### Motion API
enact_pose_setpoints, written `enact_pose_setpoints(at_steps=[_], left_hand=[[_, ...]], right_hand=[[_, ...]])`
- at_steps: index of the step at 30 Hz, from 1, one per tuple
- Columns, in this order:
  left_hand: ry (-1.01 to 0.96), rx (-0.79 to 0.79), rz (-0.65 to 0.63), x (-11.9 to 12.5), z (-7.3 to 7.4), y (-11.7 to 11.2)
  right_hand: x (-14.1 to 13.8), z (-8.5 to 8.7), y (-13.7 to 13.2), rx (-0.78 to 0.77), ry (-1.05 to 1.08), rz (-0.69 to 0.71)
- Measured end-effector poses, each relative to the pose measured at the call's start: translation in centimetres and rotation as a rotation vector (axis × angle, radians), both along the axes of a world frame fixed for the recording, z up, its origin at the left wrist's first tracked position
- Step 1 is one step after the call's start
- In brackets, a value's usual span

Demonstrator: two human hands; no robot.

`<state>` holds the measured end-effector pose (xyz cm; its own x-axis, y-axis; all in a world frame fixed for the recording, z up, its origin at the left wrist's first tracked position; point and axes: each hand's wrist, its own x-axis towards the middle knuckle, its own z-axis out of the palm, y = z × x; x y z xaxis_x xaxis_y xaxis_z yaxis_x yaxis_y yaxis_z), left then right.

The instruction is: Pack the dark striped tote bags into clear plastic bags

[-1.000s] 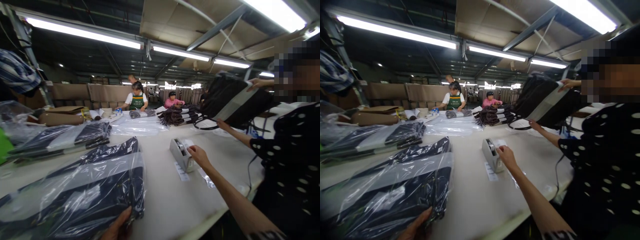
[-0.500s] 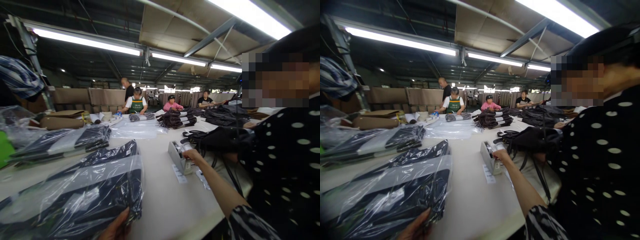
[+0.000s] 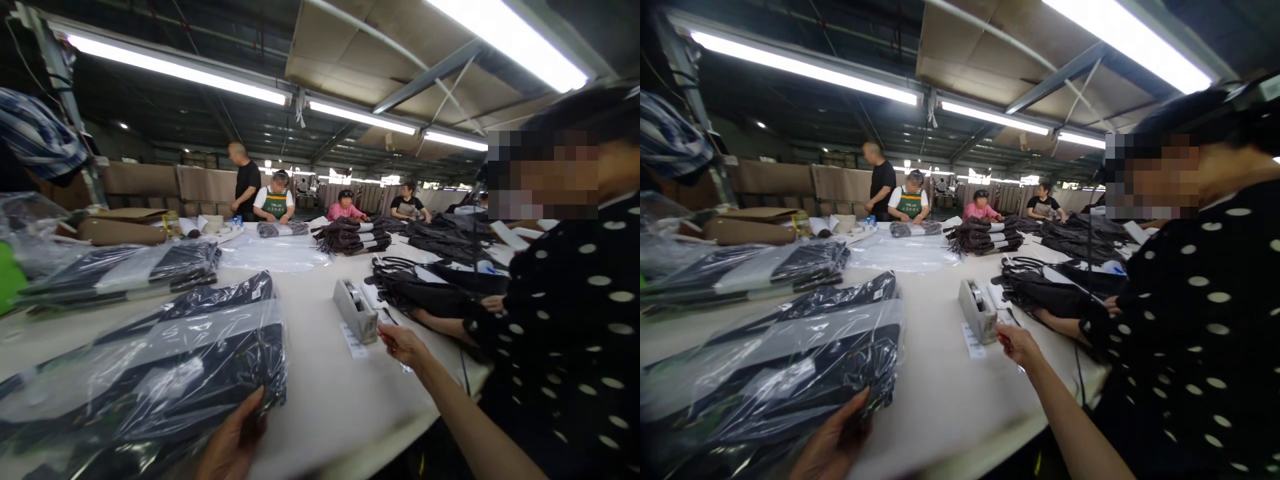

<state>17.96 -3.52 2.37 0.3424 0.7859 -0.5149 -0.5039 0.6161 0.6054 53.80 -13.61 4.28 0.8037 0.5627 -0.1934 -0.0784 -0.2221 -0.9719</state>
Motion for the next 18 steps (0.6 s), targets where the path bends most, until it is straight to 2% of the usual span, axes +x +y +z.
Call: enact_pose_setpoints(at_steps=[5, 8, 10, 13, 16, 18], left_hand=[[-0.022, -0.012, 0.005, 1.2, -0.6, 0.4], [-0.043, -0.019, 0.026, 1.7, -0.9, 0.5], [-0.05, -0.029, 0.04, 2.0, -1.2, 0.6], [-0.039, -0.022, 0.046, 2.3, -1.4, 0.7], [-0.033, 0.025, 0.033, 2.4, -1.7, 0.5], [-0.053, 0.08, 0.008, 2.5, -1.9, 0.4]], right_hand=[[-0.3, -0.4, 0.6, -0.12, -0.037, -0.041], [-0.5, -0.3, -0.3, -0.209, -0.12, -0.04], [-2.0, -0.5, -1.0, -0.236, -0.157, -0.019], [-7.9, -0.6, -1.1, -0.149, -0.14, 0.075], [-16.3, 0.6, 0.3, 0.154, -0.083, 0.277], [-21.1, 1.7, 1.7, 0.268, -0.037, 0.353]])
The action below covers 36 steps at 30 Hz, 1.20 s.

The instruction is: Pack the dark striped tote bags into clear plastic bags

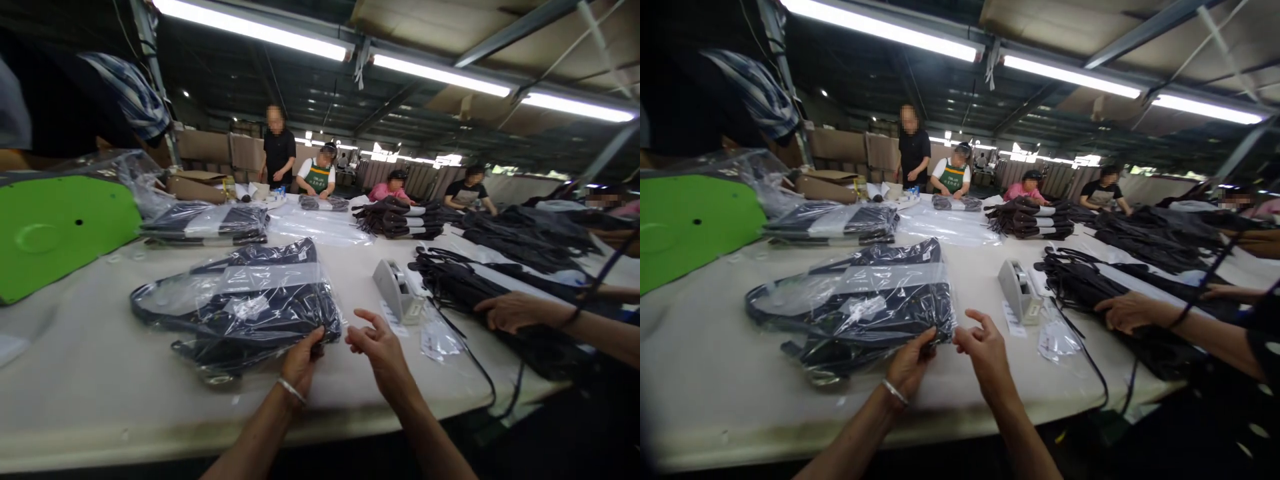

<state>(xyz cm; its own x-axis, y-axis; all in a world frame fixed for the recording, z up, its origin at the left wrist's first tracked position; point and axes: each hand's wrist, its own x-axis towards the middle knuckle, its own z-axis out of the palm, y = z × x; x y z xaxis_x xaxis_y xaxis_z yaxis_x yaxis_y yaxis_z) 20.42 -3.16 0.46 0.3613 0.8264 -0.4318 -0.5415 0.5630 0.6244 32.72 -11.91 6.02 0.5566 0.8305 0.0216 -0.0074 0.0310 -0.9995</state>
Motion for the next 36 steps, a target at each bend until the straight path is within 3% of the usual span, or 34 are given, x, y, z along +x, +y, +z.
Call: enact_pose_setpoints(at_steps=[2, 4, 10, 14, 20, 24, 27, 31, 36], left_hand=[[-0.029, 0.059, -0.026, 0.0, -0.3, -0.1], [-0.041, 0.088, -0.04, 0.0, -0.7, -0.1], [-0.052, 0.065, -0.039, 0.2, -1.3, 0.0], [-0.07, 0.05, -0.054, 0.0, -1.3, 0.0], [-0.096, 0.029, -0.074, -0.7, -0.9, 0.3], [-0.094, 0.016, -0.083, -0.9, -0.7, 0.4], [-0.072, 0.003, -0.083, -0.9, -0.6, 0.5], [-0.028, -0.006, -0.084, -1.1, -0.5, 0.7], [-0.019, -0.008, -0.099, -1.7, -0.2, 0.7]], right_hand=[[-3.0, 0.4, 1.3, 0.048, 0.017, -0.009], [-4.1, -0.1, 2.2, 0.037, 0.005, -0.082], [-3.9, -3.9, 2.7, -0.054, 0.017, -0.217], [-4.0, -5.1, 2.6, -0.072, 0.141, -0.233], [-3.3, -3.5, 2.2, -0.194, 0.273, -0.037], [-3.1, -2.9, 1.7, -0.168, 0.35, 0.133], [-3.4, -4.0, 1.7, -0.167, 0.282, 0.128], [-3.7, -5.2, 1.9, -0.102, 0.066, 0.007], [-3.8, -4.4, 1.6, 0.021, -0.331, 0.02]])
